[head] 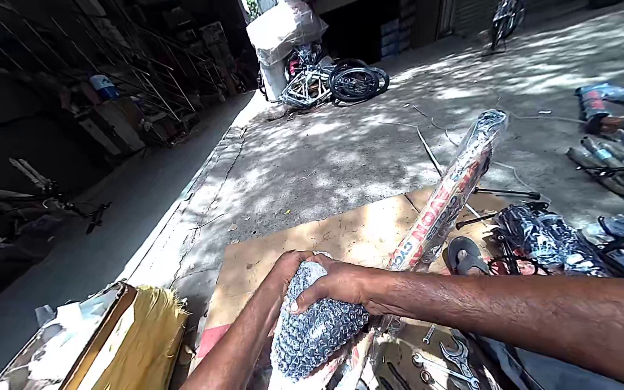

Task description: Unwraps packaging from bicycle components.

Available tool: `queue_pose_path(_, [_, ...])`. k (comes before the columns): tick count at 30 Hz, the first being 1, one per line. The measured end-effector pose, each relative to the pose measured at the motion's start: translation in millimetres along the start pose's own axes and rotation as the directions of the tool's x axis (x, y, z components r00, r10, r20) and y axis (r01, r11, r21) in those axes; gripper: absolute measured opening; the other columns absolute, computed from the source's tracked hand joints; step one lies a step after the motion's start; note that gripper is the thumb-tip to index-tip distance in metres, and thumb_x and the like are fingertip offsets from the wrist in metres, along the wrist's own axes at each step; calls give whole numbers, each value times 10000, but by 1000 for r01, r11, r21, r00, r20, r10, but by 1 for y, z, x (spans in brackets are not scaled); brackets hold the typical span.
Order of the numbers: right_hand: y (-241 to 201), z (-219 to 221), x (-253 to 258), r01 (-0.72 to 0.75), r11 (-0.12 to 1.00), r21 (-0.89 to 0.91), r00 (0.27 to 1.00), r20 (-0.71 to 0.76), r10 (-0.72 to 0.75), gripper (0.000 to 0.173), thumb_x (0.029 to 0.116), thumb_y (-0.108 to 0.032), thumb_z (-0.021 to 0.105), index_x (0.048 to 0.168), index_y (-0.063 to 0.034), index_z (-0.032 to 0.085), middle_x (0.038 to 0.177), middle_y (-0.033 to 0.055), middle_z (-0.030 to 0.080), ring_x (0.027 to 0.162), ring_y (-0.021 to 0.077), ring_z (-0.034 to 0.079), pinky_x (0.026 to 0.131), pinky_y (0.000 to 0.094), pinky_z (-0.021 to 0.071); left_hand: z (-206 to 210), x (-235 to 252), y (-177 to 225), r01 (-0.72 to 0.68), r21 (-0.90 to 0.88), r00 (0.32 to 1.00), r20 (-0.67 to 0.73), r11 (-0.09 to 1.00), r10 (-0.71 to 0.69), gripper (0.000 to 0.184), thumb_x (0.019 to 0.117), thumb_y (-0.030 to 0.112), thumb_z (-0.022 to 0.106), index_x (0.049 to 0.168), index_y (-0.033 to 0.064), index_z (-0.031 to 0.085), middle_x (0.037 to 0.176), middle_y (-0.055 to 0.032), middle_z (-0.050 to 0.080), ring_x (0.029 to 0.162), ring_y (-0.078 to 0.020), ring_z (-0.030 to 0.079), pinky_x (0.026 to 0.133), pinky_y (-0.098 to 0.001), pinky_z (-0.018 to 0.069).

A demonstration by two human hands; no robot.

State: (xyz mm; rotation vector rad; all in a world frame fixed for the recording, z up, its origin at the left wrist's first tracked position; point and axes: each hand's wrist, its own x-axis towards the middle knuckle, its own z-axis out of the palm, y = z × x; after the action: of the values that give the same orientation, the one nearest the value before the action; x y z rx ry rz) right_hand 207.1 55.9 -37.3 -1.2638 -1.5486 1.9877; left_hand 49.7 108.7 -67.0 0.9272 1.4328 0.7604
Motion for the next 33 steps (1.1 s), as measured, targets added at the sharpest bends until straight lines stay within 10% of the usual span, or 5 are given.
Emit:
queue_pose_path(11, [16,4,-8,84,980,-181,966,-225,-125,625,736,-495,839,1321,-362,661,1335,84,629,1236,265,585,973,534,506,-8,32,-7,-42,270,998,-23,962,50,233,909,124,698,1078,-26,643,856,-131,657,752,-200,627,698,-397,543])
queue_pose_path(20, [-10,-11,10,-136,989,-57,990,-46,134,1134,721,-439,905,1586,-268,192,1285,160,627,1136,280,654,918,493,559,-28,0,-31,-186,322,959,-146,928,242,652,1000,649,472,1398,138,550,1245,-170,656,1128,-305,635,956,-547,513])
queue_pose_path(26, [-5,-15,28,21,992,126,989,-148,-2,818,977,-656,536,1536,-108,300,1294,185,610,1163,295,618,940,505,532,-23,-116,-36,-658,703,601,273,270,751,994,816,840,544,1541,169,439,1594,-122,376,1486,-275,346,1179,-525,380])
queue_pose_path(29, [-8,-18,73,44,998,-44,998,-45,-46,368,1055,-430,523,1144,-92,639,999,45,670,907,107,650,801,319,544,-10,-119,-26,-769,625,405,640,-135,653,1019,721,819,658,1541,250,451,1641,-101,332,1563,-290,189,1270,-553,195])
queue_pose_path(33, [-37,-8,80,-172,958,-230,985,-63,162,564,882,-515,753,1203,-61,667,1128,106,696,1015,182,665,885,411,536,-3,-117,-19,-829,542,419,765,-139,489,835,792,694,695,1475,243,532,1563,-100,453,1488,-235,371,1226,-451,328])
